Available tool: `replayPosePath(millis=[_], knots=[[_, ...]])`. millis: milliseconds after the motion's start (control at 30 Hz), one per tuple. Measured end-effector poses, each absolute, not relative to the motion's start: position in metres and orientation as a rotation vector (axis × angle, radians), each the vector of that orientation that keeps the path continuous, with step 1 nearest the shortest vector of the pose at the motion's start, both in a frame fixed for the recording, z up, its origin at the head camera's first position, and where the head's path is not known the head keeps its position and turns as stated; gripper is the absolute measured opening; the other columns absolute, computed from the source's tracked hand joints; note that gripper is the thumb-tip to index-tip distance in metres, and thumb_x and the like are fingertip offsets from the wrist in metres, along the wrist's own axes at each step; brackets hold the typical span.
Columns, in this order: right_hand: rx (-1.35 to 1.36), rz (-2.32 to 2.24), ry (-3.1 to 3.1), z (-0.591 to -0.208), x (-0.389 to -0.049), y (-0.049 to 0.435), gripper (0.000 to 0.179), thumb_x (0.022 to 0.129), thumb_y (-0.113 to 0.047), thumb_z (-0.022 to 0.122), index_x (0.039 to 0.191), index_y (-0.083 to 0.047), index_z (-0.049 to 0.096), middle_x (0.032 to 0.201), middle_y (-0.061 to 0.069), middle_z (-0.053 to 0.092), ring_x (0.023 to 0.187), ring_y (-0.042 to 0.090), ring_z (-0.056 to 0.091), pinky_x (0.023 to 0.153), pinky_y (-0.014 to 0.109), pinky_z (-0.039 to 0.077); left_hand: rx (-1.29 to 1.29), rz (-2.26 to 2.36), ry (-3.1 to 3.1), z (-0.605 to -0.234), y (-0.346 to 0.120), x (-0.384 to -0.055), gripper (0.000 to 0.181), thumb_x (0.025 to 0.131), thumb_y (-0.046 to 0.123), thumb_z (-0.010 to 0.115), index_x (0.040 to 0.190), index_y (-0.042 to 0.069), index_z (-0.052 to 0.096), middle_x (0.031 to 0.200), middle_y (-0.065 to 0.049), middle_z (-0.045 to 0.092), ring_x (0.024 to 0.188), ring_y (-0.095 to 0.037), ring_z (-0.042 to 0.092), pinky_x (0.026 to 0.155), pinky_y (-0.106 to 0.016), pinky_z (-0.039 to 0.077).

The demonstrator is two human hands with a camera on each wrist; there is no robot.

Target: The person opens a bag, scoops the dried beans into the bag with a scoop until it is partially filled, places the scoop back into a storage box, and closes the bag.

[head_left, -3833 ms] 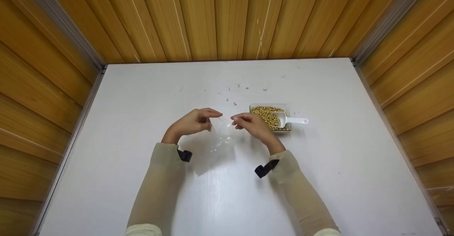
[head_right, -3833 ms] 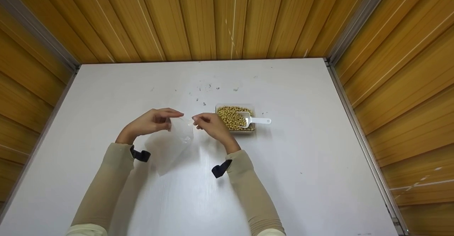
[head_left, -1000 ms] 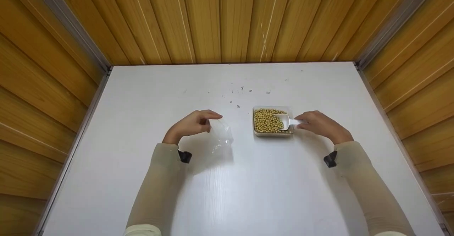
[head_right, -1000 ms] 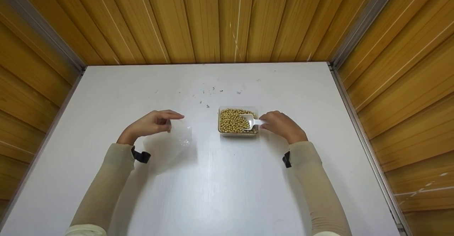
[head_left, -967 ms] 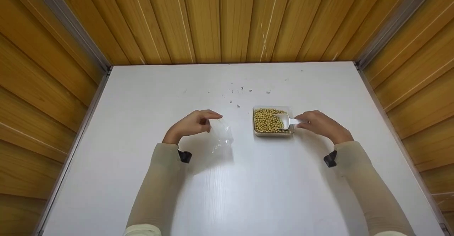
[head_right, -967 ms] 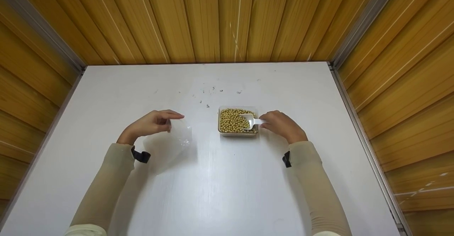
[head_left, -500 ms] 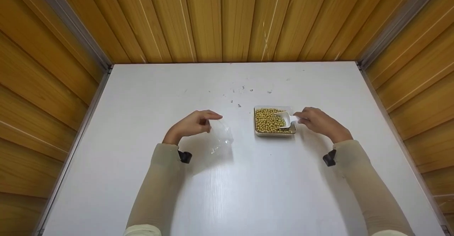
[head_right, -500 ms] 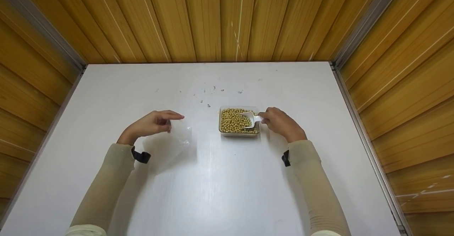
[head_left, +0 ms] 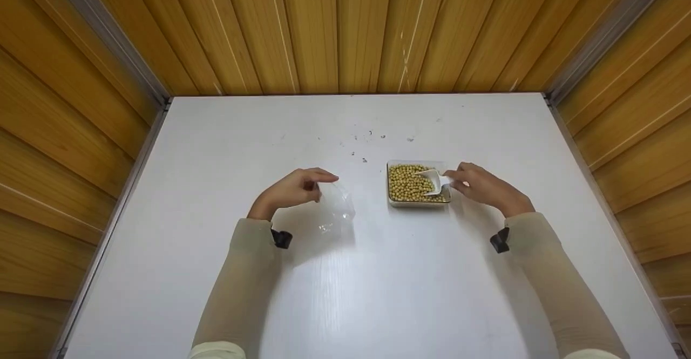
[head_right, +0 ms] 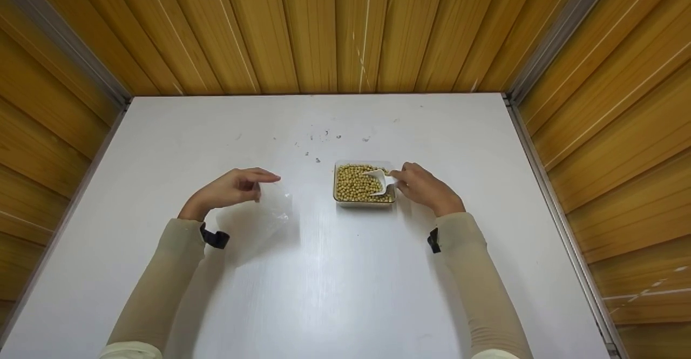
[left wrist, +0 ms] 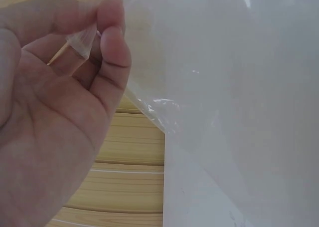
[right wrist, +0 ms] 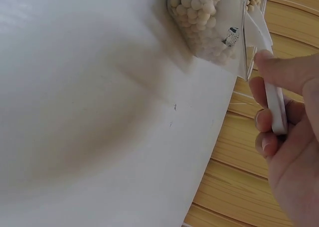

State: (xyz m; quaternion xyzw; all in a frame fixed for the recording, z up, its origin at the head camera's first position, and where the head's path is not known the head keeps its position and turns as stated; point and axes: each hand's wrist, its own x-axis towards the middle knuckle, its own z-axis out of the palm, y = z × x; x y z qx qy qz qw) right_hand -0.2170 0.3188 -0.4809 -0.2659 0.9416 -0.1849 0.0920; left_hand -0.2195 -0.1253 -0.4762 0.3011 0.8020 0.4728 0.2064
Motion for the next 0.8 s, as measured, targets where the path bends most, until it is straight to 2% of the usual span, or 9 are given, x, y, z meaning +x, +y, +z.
replayPosePath(millis=[200, 433, 567, 800], knots=[[-0.619, -0.658, 2.701, -0.484, -0.217, 0.318, 0.040, 0.095, -0.011, 0.057, 0.133, 0.001, 0.055, 0.089, 0.008, 0.055, 0.076, 0.017, 0.042, 0.065, 0.027, 0.038, 0.861, 1.303, 2.247, -0.477, -0.125, -0.221, 0.047, 0.085, -0.007, 0.057, 0.131, 0.005, 0.060, 0.133, -0.017, 0.057, 0.070, -0.011, 0.045, 0.068, -0.019, 0.040], [-0.611, -0.666, 2.674, -0.490, -0.216, 0.316, 0.042, 0.097, -0.011, 0.053, 0.136, 0.004, 0.049, 0.093, 0.015, 0.057, 0.077, 0.017, 0.043, 0.068, 0.032, 0.039, 0.880, 1.267, 2.271, -0.477, -0.124, -0.220, 0.047, 0.086, -0.006, 0.055, 0.130, 0.006, 0.061, 0.132, -0.014, 0.058, 0.068, -0.010, 0.043, 0.067, -0.020, 0.039], [-0.626, -0.690, 2.681, -0.495, -0.215, 0.317, 0.040, 0.097, -0.009, 0.054, 0.134, 0.005, 0.052, 0.093, 0.015, 0.058, 0.078, 0.017, 0.045, 0.069, 0.033, 0.040, 0.887, 1.272, 2.268, -0.477, -0.123, -0.220, 0.047, 0.085, -0.006, 0.053, 0.130, 0.006, 0.061, 0.132, -0.014, 0.058, 0.069, -0.012, 0.044, 0.067, -0.020, 0.040], [-0.642, -0.790, 2.725, -0.502, -0.214, 0.318, 0.038, 0.095, -0.006, 0.056, 0.131, 0.005, 0.055, 0.090, 0.012, 0.057, 0.074, 0.014, 0.042, 0.066, 0.026, 0.038, 0.856, 1.294, 2.251, -0.477, -0.123, -0.219, 0.047, 0.085, -0.007, 0.053, 0.131, 0.006, 0.060, 0.133, -0.018, 0.057, 0.070, -0.013, 0.044, 0.067, -0.020, 0.040]])
